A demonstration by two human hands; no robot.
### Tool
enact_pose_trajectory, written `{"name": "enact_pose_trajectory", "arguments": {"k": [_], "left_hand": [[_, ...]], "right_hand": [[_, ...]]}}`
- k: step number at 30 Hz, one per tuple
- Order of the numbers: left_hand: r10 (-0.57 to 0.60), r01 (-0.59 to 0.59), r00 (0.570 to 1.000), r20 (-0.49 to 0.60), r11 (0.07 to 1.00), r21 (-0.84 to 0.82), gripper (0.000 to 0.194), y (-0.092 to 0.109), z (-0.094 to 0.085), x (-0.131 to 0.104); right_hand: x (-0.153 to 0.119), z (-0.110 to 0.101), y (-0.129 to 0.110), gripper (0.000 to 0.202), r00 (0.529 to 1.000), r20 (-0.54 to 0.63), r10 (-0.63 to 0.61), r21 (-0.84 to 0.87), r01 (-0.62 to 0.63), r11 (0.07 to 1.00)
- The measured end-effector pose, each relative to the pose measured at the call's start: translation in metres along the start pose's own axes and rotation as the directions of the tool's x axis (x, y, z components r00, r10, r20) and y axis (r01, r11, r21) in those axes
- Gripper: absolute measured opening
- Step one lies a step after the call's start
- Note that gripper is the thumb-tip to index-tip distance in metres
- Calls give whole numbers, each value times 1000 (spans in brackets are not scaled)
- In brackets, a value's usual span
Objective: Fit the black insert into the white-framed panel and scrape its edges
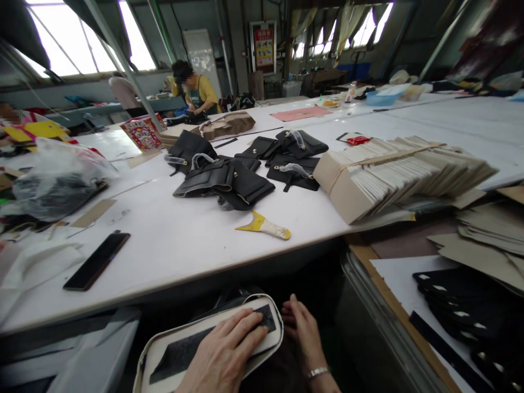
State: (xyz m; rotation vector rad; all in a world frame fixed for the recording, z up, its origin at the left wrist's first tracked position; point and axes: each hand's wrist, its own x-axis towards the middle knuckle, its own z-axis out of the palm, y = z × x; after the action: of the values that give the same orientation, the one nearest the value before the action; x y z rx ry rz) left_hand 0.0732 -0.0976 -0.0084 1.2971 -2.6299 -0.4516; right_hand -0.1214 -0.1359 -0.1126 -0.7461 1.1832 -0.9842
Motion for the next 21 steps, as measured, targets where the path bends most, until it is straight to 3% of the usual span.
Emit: {"name": "enact_pose_trajectory", "arguments": {"k": [2, 3, 4, 5, 6, 8, 9, 11, 14, 18, 21], "left_hand": [[6, -5, 1000, 18, 1000, -16, 41, 2, -3, 1], [3, -3, 1000, 22, 1000, -28, 40, 3, -5, 1], [-3, 4, 1000, 21, 999, -41, 39, 5, -8, 1], [-12, 13, 1000, 12, 998, -56, 37, 6, -11, 2], [-22, 22, 1000, 1, 997, -74, 36, 6, -13, 2], [-30, 27, 999, -23, 992, -125, 37, 7, -16, 2], [-28, 23, 999, -30, 987, -156, 39, 7, -17, 1], [-29, 18, 998, -48, 975, -220, 40, 7, -16, 0], [-45, 21, 996, -73, 954, -300, 35, 5, -14, -2], [-56, 26, 996, -72, 931, -364, 32, 2, -19, -5], [-48, 19, 997, -67, 923, -383, 31, 0, -21, -5]], "right_hand": [[-2, -7, -32, 39, 996, -31, -83, -116, 78, 990], [-4, -6, -51, 35, 984, 41, -173, -274, 178, 945], [-5, -2, -70, 29, 941, 179, -288, -424, 338, 840], [-7, 6, -89, 22, 854, 349, -385, -520, 519, 679], [-8, 16, -105, 19, 739, 515, -434, -558, 674, 485], [-7, 37, -129, 18, 505, 783, -362, -505, 857, 102], [-5, 48, -136, 17, 424, 865, -269, -451, 891, -48], [2, 64, -143, 13, 340, 938, -66, -346, 908, -237], [12, 77, -142, 9, 289, 950, 118, -235, 913, -334], [23, 81, -136, 10, 248, 945, 212, -171, 930, -326], [33, 80, -126, 15, 290, 943, 162, -250, 941, -227]]}}
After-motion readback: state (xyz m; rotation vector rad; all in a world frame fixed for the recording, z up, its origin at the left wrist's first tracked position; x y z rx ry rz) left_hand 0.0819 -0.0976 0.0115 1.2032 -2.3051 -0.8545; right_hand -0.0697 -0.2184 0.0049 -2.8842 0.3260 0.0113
